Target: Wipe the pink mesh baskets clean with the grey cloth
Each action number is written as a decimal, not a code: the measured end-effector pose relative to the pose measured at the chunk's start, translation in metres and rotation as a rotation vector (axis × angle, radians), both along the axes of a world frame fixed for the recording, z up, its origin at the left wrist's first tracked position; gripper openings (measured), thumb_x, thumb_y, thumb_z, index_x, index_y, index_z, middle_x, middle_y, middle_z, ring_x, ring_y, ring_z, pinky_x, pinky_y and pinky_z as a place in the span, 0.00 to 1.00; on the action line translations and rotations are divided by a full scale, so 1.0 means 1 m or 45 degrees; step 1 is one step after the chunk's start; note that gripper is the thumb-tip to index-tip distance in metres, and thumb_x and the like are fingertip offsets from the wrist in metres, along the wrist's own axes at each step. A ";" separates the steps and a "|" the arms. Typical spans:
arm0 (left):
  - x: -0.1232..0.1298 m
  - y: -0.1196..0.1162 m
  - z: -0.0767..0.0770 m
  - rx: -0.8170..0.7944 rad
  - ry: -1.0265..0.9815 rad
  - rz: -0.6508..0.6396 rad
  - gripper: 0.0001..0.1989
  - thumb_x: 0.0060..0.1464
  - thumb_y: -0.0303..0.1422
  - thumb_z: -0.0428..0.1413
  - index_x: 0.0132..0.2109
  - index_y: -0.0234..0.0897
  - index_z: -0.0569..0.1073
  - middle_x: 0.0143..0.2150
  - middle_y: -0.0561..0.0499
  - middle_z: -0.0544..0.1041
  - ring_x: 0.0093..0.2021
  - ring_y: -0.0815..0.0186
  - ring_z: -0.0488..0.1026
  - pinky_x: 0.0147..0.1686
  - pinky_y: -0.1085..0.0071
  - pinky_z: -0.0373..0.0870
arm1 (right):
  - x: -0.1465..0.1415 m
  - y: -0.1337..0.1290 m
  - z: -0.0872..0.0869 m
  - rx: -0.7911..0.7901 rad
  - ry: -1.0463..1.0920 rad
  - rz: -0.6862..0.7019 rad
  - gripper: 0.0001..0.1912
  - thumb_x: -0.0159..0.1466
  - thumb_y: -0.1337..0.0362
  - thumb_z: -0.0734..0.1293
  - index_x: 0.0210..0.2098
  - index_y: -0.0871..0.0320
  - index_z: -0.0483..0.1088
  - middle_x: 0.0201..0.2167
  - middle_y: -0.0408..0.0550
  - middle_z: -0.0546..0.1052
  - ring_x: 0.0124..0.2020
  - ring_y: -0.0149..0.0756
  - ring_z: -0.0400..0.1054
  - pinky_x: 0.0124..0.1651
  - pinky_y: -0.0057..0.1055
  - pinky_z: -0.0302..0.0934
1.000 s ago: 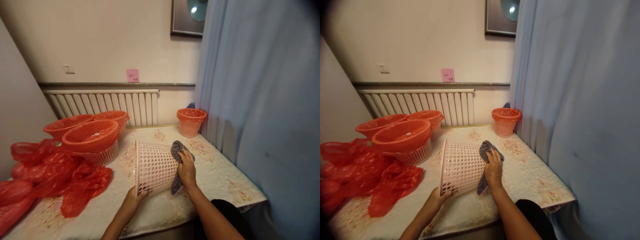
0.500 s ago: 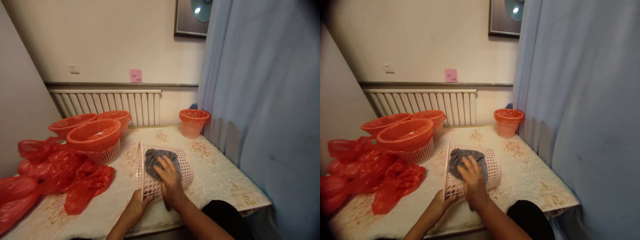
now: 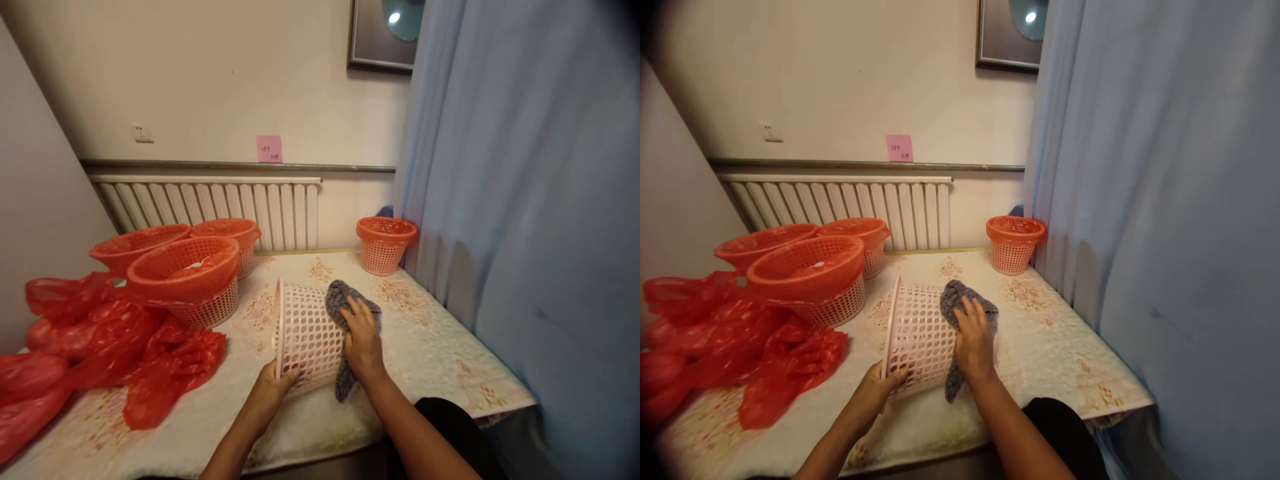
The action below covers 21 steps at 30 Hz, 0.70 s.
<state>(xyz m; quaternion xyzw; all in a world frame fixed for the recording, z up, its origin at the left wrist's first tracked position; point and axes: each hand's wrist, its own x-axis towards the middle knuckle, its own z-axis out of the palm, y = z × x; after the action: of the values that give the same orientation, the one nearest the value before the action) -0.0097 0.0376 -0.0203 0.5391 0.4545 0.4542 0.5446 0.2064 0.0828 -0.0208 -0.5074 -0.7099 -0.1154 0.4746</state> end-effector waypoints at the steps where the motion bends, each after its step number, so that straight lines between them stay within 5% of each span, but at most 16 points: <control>1: -0.001 0.001 -0.001 0.006 0.020 0.003 0.21 0.48 0.40 0.61 0.45 0.30 0.76 0.42 0.42 0.82 0.44 0.53 0.77 0.49 0.59 0.71 | 0.008 0.005 -0.002 -0.018 0.029 -0.054 0.30 0.53 0.82 0.54 0.52 0.62 0.69 0.61 0.54 0.64 0.66 0.44 0.49 0.65 0.49 0.51; 11: -0.011 0.001 -0.030 0.207 0.221 -0.156 0.20 0.54 0.38 0.57 0.51 0.32 0.75 0.52 0.44 0.79 0.54 0.53 0.73 0.59 0.58 0.63 | 0.039 0.029 -0.020 -0.040 0.215 -0.309 0.27 0.54 0.79 0.55 0.51 0.64 0.71 0.58 0.57 0.67 0.62 0.45 0.55 0.63 0.49 0.53; 16: -0.010 -0.004 -0.029 0.263 0.318 -0.210 0.19 0.56 0.38 0.55 0.52 0.34 0.76 0.53 0.45 0.79 0.54 0.54 0.73 0.59 0.59 0.64 | 0.020 0.017 -0.006 -0.023 0.141 -0.037 0.30 0.52 0.80 0.54 0.52 0.61 0.70 0.60 0.53 0.66 0.64 0.43 0.51 0.65 0.49 0.51; 21: -0.004 -0.015 -0.028 0.279 0.330 -0.185 0.19 0.57 0.39 0.54 0.52 0.35 0.76 0.52 0.46 0.79 0.53 0.54 0.74 0.58 0.60 0.64 | -0.029 -0.026 0.014 0.065 -0.018 0.373 0.32 0.51 0.81 0.54 0.53 0.62 0.67 0.62 0.54 0.62 0.68 0.45 0.45 0.65 0.51 0.51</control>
<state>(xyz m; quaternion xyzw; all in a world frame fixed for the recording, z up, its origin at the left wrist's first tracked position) -0.0135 0.0228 -0.0482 0.6807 0.4286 0.3872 0.4507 0.1774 0.0565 -0.0071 -0.3853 -0.7765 -0.0664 0.4941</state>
